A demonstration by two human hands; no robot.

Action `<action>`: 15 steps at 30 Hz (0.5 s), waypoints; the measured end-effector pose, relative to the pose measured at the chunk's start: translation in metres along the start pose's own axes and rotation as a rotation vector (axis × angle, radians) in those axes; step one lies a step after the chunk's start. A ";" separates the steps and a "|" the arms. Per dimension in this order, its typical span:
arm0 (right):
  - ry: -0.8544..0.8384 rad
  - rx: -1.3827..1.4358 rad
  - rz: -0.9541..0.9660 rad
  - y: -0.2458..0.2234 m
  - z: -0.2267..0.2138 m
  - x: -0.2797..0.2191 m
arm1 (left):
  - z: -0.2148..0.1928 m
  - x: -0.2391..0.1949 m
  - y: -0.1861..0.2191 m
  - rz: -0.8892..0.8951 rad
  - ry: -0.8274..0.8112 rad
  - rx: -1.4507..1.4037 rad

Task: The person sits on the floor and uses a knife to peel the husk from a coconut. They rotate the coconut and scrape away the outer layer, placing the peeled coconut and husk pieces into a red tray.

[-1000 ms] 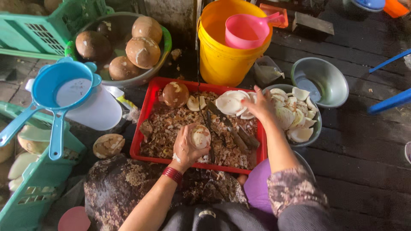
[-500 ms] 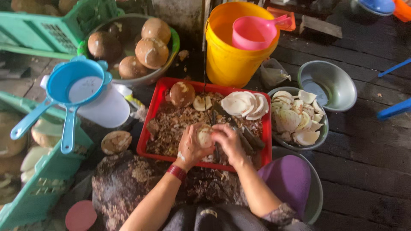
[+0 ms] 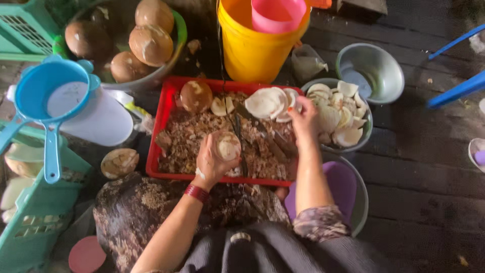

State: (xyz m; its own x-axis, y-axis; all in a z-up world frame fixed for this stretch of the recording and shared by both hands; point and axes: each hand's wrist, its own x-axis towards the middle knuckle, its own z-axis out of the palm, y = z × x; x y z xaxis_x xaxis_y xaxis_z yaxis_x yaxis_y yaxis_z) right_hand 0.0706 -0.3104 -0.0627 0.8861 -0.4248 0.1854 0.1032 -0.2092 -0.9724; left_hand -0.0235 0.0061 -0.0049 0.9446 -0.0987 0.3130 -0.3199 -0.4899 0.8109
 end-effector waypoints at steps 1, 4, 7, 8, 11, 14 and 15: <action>-0.032 -0.188 -0.036 -0.002 -0.001 0.020 | -0.001 0.004 0.000 0.026 0.012 0.010; -0.144 -0.626 -0.061 -0.027 0.008 0.059 | 0.000 0.008 0.005 -0.017 0.021 0.033; -0.309 -0.852 0.165 -0.061 0.043 0.064 | -0.003 0.007 0.008 -0.001 0.012 0.039; -0.363 -0.945 0.257 -0.072 0.055 0.063 | -0.004 0.007 0.008 -0.027 -0.011 0.019; -0.462 -1.185 0.372 -0.096 0.074 0.064 | -0.009 0.007 0.008 -0.078 -0.058 -0.029; -0.493 -1.236 0.433 -0.096 0.074 0.066 | -0.010 0.008 0.007 -0.052 -0.054 -0.042; -0.497 -1.223 0.459 -0.089 0.070 0.067 | -0.010 0.009 0.008 -0.040 -0.050 -0.034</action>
State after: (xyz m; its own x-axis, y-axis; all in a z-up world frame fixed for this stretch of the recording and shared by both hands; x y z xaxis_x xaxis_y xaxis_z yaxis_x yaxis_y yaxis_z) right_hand 0.1529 -0.2586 0.0269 0.8247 -0.3656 -0.4315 -0.4636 -0.8740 -0.1454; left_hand -0.0186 0.0107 0.0090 0.9588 -0.1231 0.2559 -0.2835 -0.4648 0.8388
